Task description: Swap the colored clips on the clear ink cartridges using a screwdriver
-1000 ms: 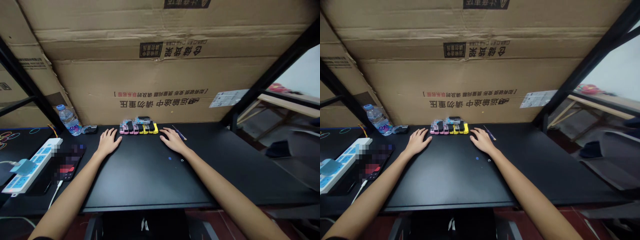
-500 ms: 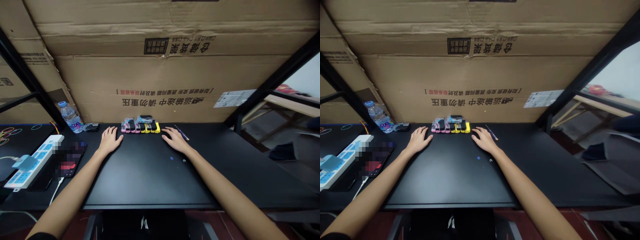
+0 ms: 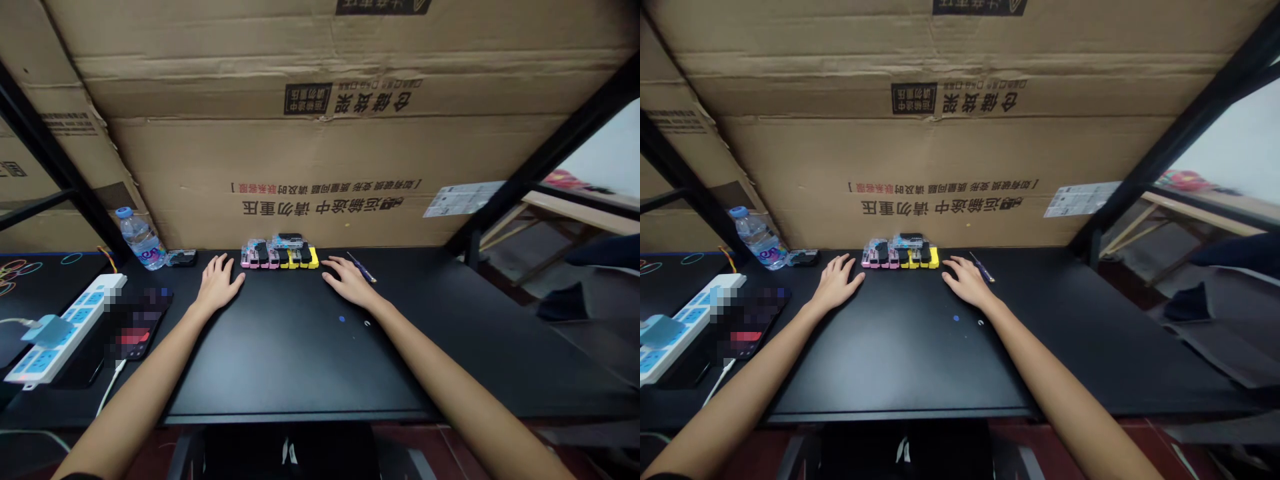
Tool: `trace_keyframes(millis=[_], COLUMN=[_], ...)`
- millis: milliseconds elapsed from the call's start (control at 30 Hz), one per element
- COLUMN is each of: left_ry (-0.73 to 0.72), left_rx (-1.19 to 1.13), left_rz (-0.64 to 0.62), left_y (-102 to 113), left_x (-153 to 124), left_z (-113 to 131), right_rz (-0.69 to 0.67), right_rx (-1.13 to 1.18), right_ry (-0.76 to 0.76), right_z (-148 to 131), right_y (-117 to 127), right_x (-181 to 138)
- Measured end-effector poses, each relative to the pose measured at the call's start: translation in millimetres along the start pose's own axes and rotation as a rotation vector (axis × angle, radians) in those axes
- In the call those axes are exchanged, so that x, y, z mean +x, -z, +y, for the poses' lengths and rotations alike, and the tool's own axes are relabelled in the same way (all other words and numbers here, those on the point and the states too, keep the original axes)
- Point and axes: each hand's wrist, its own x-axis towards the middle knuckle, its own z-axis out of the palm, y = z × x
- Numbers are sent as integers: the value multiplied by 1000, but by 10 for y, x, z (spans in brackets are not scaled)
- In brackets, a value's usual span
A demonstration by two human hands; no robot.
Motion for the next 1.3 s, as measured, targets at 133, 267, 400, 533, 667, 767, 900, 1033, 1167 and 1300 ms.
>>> trace_keyframes(millis=[133,267,400,533,667,767,900,1033,1167,1300], left_ry=[-21,-27,-29,-26,-29,-30,-43,-59,-61,-68], left_rx=[-3,0,1,3,3,8,7,-4,-8,-24], left_rz=[-2,1,-1,-8,-6,-12,-4,-3,-1,15], left_y=[15,24,21,14,12,10,9,33,61,52], left_x=[2,-4,-5,-1,-2,-6,-15,-30,-40,-38], left_z=[-6,-8,-4,-4,-6,-9,-8,7,24,22], right_rz=[10,36,30,36,37,22,10,9,-5,4], right_rx=[-10,-30,-21,-13,-14,-17,-36,-53,-61,-52], right_ry=[-7,18,18,20,26,34,32,39,18,21], right_z=[-54,-131,-157,-141,-154,-188,-210,-207,-225,-231], right_y=[5,7,13,12,19,24,7,-14,-16,-18], right_x=[-19,-47,-58,-56,-50,-37,-16,3,21,25])
